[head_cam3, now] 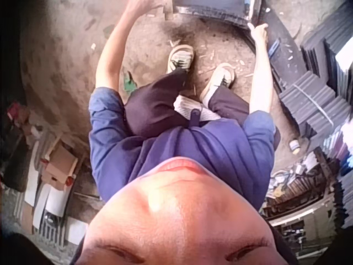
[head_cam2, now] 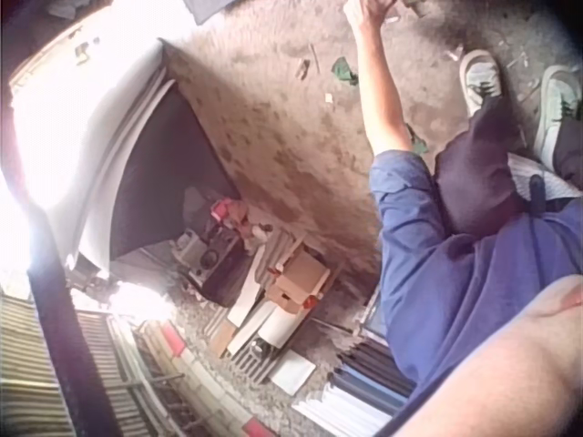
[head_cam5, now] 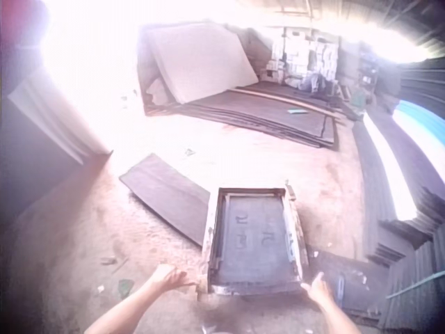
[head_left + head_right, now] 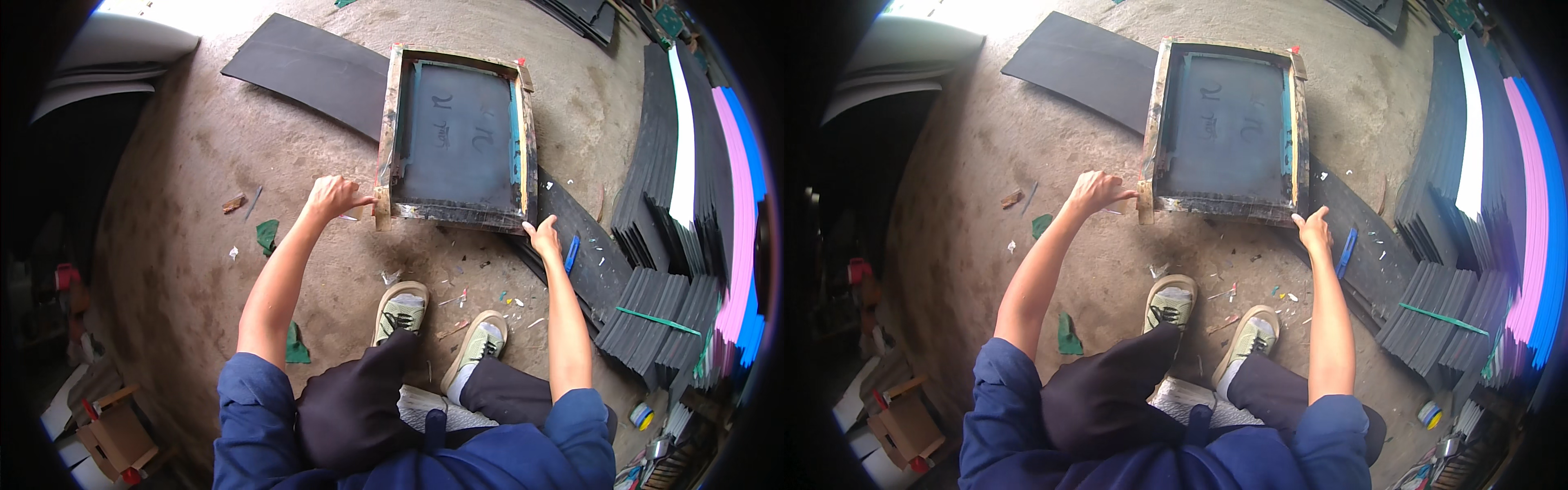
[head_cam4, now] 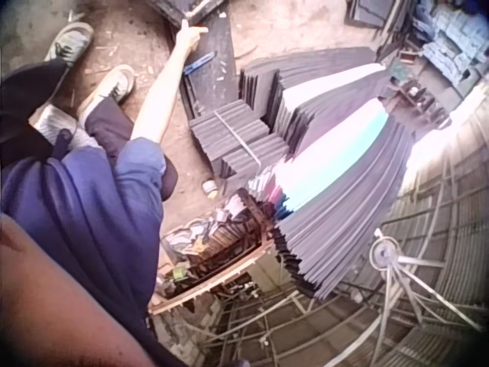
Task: The person sits on the floor and applies clear tape along the edges of a rectangular wooden frame. They repeatedly tear tape, press it onto the frame, and use a utility knife to trim excess tape. The frame remains on the floor during the process.
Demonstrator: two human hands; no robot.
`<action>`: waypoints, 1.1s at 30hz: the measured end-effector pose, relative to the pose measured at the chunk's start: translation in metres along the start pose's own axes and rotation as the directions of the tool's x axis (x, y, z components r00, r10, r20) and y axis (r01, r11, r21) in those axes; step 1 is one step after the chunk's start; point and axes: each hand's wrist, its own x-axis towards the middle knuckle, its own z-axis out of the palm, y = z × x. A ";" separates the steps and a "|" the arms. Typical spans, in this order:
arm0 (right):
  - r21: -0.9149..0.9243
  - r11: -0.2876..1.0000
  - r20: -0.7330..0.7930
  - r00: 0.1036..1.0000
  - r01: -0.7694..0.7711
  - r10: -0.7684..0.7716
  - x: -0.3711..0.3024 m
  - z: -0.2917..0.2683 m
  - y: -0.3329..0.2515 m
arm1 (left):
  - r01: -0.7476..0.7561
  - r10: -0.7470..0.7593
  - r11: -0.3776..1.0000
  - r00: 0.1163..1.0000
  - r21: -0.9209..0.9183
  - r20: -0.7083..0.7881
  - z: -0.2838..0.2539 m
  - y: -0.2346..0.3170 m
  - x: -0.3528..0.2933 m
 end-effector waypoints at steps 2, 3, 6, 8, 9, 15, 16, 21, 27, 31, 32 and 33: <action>0.323 0.946 0.098 0.994 0.003 -0.037 0.009 0.011 0.012 | 0.056 -0.048 0.997 0.989 -0.055 0.141 0.001 0.005 0.006; 0.476 0.879 0.142 0.988 -0.009 -0.066 0.010 0.015 0.015 | 0.085 -0.067 0.993 0.975 -0.076 0.213 0.002 0.007 0.008; 0.645 0.753 0.202 0.979 -0.129 -0.005 0.004 0.018 0.012 | 0.084 -0.060 0.989 0.980 -0.121 0.190 0.001 0.018 0.008; 0.713 0.676 0.215 0.976 -0.185 0.040 0.005 0.019 0.008 | 0.155 -0.110 0.980 0.944 -0.123 0.310 0.000 0.020 0.014; 0.739 0.647 0.203 0.978 -0.186 0.049 0.007 0.023 0.009 | 0.163 -0.113 0.978 0.939 -0.133 0.325 0.000 0.020 0.016; 0.772 0.634 -0.066 0.987 -0.043 0.147 0.048 0.038 0.025 | 0.173 -0.132 0.977 0.947 -0.120 0.293 0.009 0.063 0.027; 0.773 0.631 -0.056 0.984 -0.063 0.167 0.054 0.037 0.025 | 0.199 -0.153 0.972 0.941 -0.128 0.302 0.011 0.071 0.027; 0.778 0.628 -0.107 0.979 -0.024 0.171 0.068 0.036 0.031 | 0.317 -0.257 0.938 0.906 -0.139 0.336 0.015 0.094 0.030; 0.506 0.826 -0.480 0.877 0.247 0.032 0.029 0.032 0.055 | 0.465 -0.385 0.881 0.814 -0.090 0.434 0.025 0.111 0.031; 0.201 0.979 -0.610 0.786 0.026 0.104 0.001 0.023 0.091 | 0.541 -0.486 0.841 0.772 -0.020 0.410 0.047 0.112 0.026; 0.173 0.984 -0.528 0.839 -0.048 0.134 -0.003 0.020 0.098 | 0.575 -0.499 0.817 0.745 -0.046 0.443 0.049 0.111 0.027; 0.181 0.982 -0.500 0.855 -0.048 0.134 -0.001 0.021 0.109 | 0.587 -0.503 0.808 0.730 -0.048 0.463 0.051 0.110 0.032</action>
